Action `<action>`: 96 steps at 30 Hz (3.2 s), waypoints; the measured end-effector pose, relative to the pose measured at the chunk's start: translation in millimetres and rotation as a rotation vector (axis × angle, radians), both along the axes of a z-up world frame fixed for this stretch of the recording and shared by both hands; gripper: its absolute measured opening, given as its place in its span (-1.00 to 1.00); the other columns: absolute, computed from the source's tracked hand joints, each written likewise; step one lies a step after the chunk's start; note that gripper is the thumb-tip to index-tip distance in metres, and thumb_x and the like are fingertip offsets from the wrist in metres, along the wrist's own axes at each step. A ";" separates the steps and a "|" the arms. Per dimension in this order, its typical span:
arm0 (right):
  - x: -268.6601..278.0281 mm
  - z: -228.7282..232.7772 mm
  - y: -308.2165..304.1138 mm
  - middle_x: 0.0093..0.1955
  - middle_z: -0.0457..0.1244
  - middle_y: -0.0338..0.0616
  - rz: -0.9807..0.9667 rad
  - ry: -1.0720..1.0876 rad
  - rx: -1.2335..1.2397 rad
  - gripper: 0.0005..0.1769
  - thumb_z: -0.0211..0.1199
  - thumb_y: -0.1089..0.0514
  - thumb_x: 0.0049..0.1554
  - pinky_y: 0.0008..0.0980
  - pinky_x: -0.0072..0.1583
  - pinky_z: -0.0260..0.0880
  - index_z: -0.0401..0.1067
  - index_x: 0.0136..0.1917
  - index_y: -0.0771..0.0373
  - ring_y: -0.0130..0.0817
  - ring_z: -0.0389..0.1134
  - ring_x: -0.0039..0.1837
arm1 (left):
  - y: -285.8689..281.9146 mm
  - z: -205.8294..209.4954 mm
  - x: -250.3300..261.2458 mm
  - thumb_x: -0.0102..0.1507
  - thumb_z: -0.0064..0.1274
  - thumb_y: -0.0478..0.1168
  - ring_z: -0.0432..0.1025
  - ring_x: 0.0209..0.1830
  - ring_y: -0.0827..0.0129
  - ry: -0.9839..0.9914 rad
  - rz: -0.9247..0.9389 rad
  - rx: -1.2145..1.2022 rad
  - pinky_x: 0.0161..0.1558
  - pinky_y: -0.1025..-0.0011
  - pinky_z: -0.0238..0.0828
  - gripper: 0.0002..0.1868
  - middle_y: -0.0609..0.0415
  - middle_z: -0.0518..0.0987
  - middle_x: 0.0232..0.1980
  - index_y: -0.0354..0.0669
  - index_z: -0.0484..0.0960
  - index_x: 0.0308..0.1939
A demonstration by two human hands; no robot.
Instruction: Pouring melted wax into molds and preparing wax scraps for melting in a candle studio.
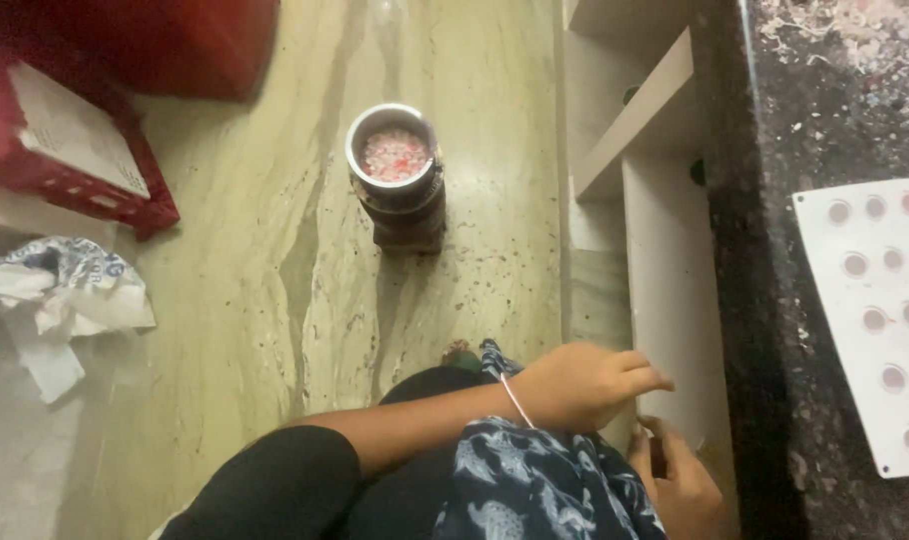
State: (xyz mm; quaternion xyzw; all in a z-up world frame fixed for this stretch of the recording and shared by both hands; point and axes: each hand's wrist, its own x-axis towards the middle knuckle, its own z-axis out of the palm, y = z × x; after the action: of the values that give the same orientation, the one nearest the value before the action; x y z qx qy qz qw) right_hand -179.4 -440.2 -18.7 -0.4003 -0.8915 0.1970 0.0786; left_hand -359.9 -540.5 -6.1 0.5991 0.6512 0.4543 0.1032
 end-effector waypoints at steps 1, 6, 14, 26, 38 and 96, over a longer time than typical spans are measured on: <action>-5.1 -3.4 -4.8 -0.32 0.38 0.02 0.017 0.043 0.005 -0.77 0.40 0.14 0.12 -0.29 -0.13 0.44 0.61 0.06 0.16 -0.30 0.47 -0.24 | -6.1 -1.6 -6.7 0.21 0.03 -0.36 0.56 -0.25 0.14 -0.004 0.007 -0.009 -0.27 0.25 0.49 -0.62 0.05 0.62 0.00 -0.04 0.58 0.12; -23.4 -21.4 -22.7 -0.30 0.39 -0.04 -0.027 0.069 -0.015 -0.77 0.39 0.10 0.14 -0.30 -0.11 0.45 0.62 0.07 0.12 -0.32 0.46 -0.27 | -33.8 -9.5 -31.6 0.22 0.03 -0.35 0.56 -0.25 0.12 0.012 0.003 -0.037 -0.23 0.21 0.49 -0.71 0.07 0.60 -0.05 -0.01 0.63 0.01; -30.9 -31.4 -24.6 -0.29 0.43 -0.10 -0.014 0.030 -0.037 -0.82 0.35 0.05 0.13 -0.32 -0.16 0.47 0.63 0.01 0.08 -0.38 0.50 -0.28 | -40.7 -13.5 -47.0 0.21 0.04 -0.33 0.54 -0.27 0.14 0.013 -0.079 -0.064 -0.29 0.25 0.49 -0.70 0.11 0.58 -0.04 0.09 0.65 -0.03; 22.2 -29.0 -29.6 -0.24 0.41 0.01 -0.186 0.242 0.081 -0.67 0.37 0.16 -0.07 -0.14 -0.19 0.42 0.58 0.00 0.24 -0.04 0.44 -0.24 | 20.6 1.2 -10.3 0.20 0.01 -0.35 0.54 -0.32 0.07 -0.006 -0.355 -0.182 -0.32 0.20 0.45 -0.70 0.02 0.64 -0.18 -0.01 0.65 -0.01; 167.5 0.2 -47.6 -0.20 0.44 -0.05 -0.863 0.464 0.144 -0.79 0.33 0.12 0.14 -0.36 -0.25 0.42 0.58 0.00 0.27 -0.30 0.44 -0.31 | 129.5 23.7 122.9 0.21 0.10 -0.23 0.55 -0.32 0.01 0.163 -0.898 -0.098 -0.28 0.13 0.46 -0.73 -0.06 0.66 -0.30 -0.12 0.58 -0.01; 476.2 -5.8 -63.0 -0.17 0.42 -0.04 -1.575 0.351 0.480 -0.79 0.31 0.11 0.12 -0.32 -0.09 0.46 0.57 0.03 0.16 -0.23 0.49 -0.18 | 259.5 -79.0 500.6 0.29 0.11 -0.21 0.49 -0.68 0.26 -0.651 -0.935 -1.069 -0.61 0.38 0.46 -0.76 -0.06 0.59 -0.51 -0.32 0.50 -0.36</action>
State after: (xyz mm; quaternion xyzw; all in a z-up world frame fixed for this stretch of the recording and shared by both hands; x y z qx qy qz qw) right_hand 296.8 -503.2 -24.6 -0.8414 -0.3441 -0.0510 0.4136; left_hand 140.7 -281.1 -85.1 0.5167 0.3987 0.1413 0.7444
